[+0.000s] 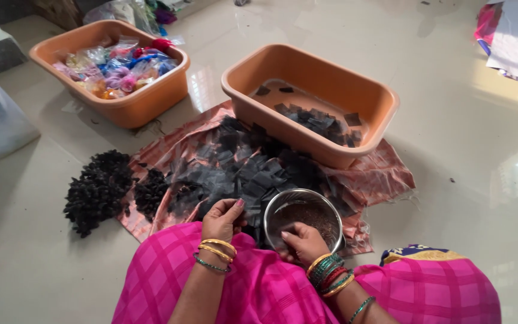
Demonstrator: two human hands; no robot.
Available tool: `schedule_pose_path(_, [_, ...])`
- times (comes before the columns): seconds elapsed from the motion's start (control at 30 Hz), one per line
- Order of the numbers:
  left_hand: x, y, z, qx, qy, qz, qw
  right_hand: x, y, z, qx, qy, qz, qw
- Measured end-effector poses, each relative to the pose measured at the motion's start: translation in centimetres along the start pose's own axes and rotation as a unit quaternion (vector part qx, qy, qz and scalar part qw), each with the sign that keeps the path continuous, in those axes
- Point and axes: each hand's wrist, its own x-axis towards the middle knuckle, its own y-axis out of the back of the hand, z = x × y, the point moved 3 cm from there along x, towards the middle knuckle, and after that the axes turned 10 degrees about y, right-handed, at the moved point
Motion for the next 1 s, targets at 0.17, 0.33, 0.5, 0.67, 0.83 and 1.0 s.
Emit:
schedule_pose_path(0.17, [0.3, 0.7, -1.0, -0.008, -0.017, -0.001, 1.000, 0.6, -4.0, -4.4, -0.096, 0.086, -0.037, 0.991])
schedule_pose_path(0.33, [1.0, 0.6, -1.8, -0.055, 0.009, -0.032, 0.998, 2.6, 2.9, -5.7, -0.264, 0.117, 0.101, 0.952])
schedule_pose_path(0.5, [2.2, -0.2, -3.2, -0.058, 0.038, -0.051, 0.996, 2.7, 8.5, -6.5, -0.731, 0.011, -0.016, 0.682])
schedule_pose_path(0.67, [0.2, -2.6, -3.4, -0.039, 0.072, -0.068, 0.994, 0.3, 4.7, -6.1, -0.687, -0.021, -0.078, 0.722])
schedule_pose_path(0.83, [-0.3, -3.8, -5.2, -0.053, 0.137, -0.084, 0.986, -0.1, 0.9, -5.3, -0.647, 0.028, -0.143, 0.748])
schedule_pose_path(1.0, [0.9, -4.1, -8.2, -0.109, 0.155, -0.088, 0.978, -0.1, -0.1, -3.5, -0.677, 0.057, -0.151, 0.719])
